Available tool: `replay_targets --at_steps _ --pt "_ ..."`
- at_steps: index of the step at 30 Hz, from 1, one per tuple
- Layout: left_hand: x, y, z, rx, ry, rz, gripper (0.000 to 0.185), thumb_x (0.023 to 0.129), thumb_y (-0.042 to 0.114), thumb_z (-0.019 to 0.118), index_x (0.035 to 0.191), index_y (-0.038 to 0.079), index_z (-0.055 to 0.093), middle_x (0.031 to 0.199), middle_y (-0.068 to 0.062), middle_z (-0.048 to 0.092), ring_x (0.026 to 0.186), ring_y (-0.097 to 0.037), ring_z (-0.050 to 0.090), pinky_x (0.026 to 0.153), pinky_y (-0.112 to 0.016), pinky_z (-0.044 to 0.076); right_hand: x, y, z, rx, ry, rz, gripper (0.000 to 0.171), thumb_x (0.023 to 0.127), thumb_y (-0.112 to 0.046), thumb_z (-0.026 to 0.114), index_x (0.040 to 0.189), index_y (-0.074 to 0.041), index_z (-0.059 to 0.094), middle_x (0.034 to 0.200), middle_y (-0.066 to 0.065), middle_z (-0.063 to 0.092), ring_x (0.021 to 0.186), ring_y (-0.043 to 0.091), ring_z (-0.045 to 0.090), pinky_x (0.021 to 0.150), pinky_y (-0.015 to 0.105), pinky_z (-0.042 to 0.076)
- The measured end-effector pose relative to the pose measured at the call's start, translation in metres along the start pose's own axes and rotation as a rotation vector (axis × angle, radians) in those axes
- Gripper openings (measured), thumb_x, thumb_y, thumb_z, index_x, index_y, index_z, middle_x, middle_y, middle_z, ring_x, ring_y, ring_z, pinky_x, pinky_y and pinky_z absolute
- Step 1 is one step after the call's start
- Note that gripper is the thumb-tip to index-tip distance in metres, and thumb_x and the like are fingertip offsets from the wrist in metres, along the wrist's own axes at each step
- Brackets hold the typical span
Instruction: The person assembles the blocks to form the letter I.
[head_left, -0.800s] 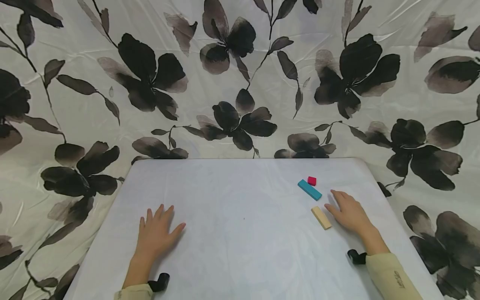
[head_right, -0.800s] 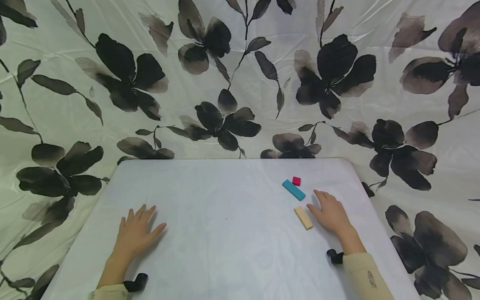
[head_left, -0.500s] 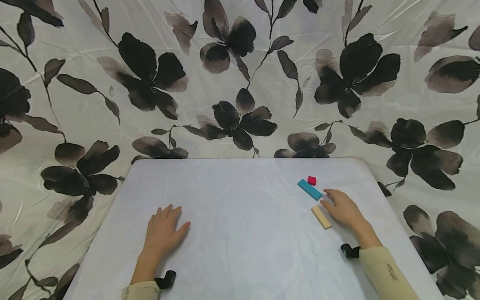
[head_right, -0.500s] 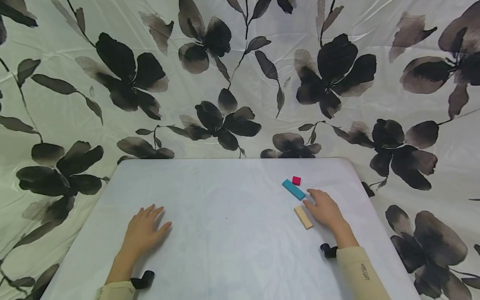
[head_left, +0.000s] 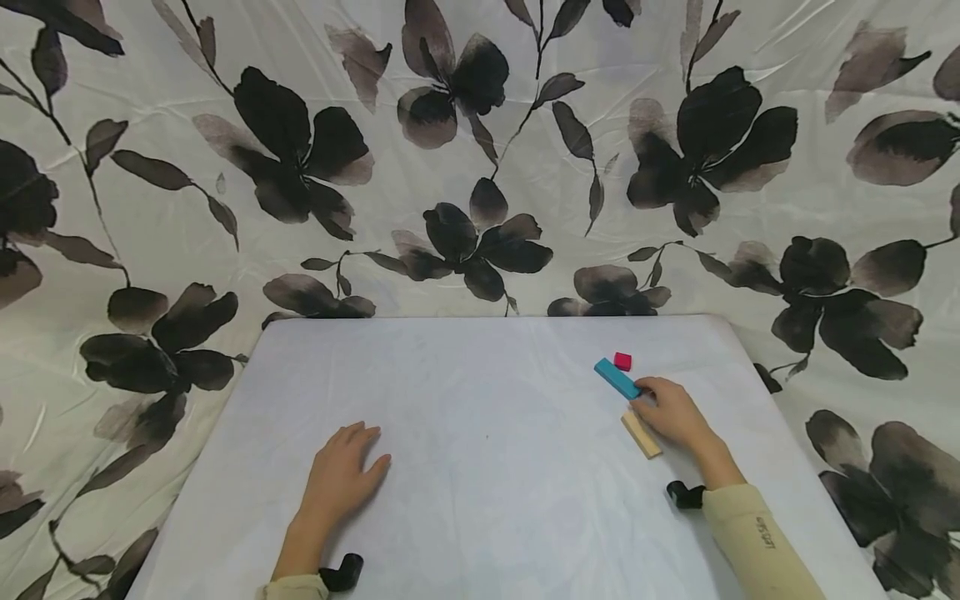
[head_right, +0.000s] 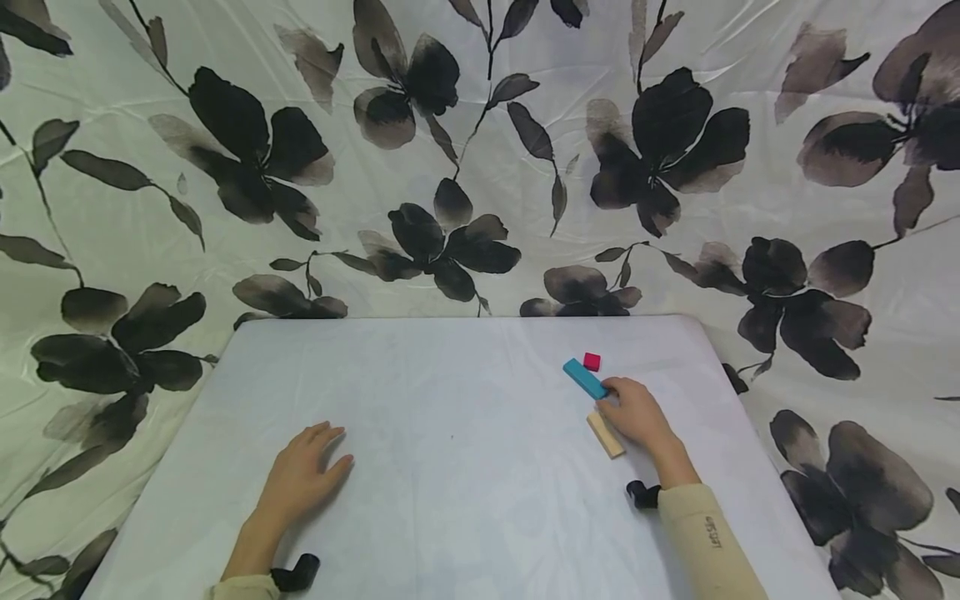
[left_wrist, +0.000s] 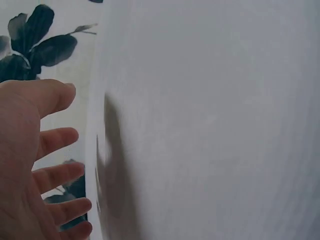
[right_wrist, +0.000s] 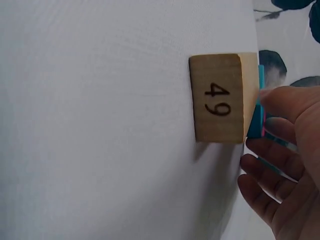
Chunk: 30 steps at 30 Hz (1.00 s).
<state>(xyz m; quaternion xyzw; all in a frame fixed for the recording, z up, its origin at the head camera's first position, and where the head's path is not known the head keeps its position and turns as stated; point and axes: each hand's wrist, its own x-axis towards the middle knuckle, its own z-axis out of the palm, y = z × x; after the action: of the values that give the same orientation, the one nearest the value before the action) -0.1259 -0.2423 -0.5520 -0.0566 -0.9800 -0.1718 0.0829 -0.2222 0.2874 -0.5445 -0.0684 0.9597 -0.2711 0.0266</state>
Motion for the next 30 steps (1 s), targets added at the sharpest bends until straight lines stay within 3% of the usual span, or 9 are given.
replay_targets --at_steps 12,25,30 --pt "0.000 0.018 0.000 -0.050 0.057 0.073 0.049 0.076 0.037 0.064 0.116 0.011 0.056 0.123 -0.014 0.047 0.113 -0.032 0.041 0.086 -0.051 0.032 0.012 -0.017 0.006 0.010 -0.031 -0.031 0.049 0.078 -0.027 0.066 0.119 -0.006 0.051 0.095 0.008 0.058 0.083 0.022 0.050 0.074 0.040 0.043" --pt "-0.011 0.022 0.010 -0.111 0.013 0.042 0.047 0.078 0.041 0.061 0.118 0.017 0.055 0.126 -0.008 0.045 0.116 -0.027 0.039 0.090 -0.049 0.030 0.026 -0.022 0.011 0.104 -0.115 -0.007 0.069 0.073 -0.030 0.071 0.130 -0.008 0.039 0.097 0.006 0.056 0.083 0.020 0.052 0.072 0.036 0.044" --pt "-0.011 0.021 0.011 -0.160 0.009 0.072 0.046 0.079 0.041 0.060 0.118 0.017 0.055 0.126 -0.006 0.045 0.117 -0.026 0.038 0.090 -0.049 0.029 0.036 -0.020 0.007 0.133 -0.121 -0.044 0.076 0.067 -0.030 0.076 0.128 -0.003 0.040 0.090 0.005 0.055 0.080 0.019 0.050 0.072 0.035 0.041"
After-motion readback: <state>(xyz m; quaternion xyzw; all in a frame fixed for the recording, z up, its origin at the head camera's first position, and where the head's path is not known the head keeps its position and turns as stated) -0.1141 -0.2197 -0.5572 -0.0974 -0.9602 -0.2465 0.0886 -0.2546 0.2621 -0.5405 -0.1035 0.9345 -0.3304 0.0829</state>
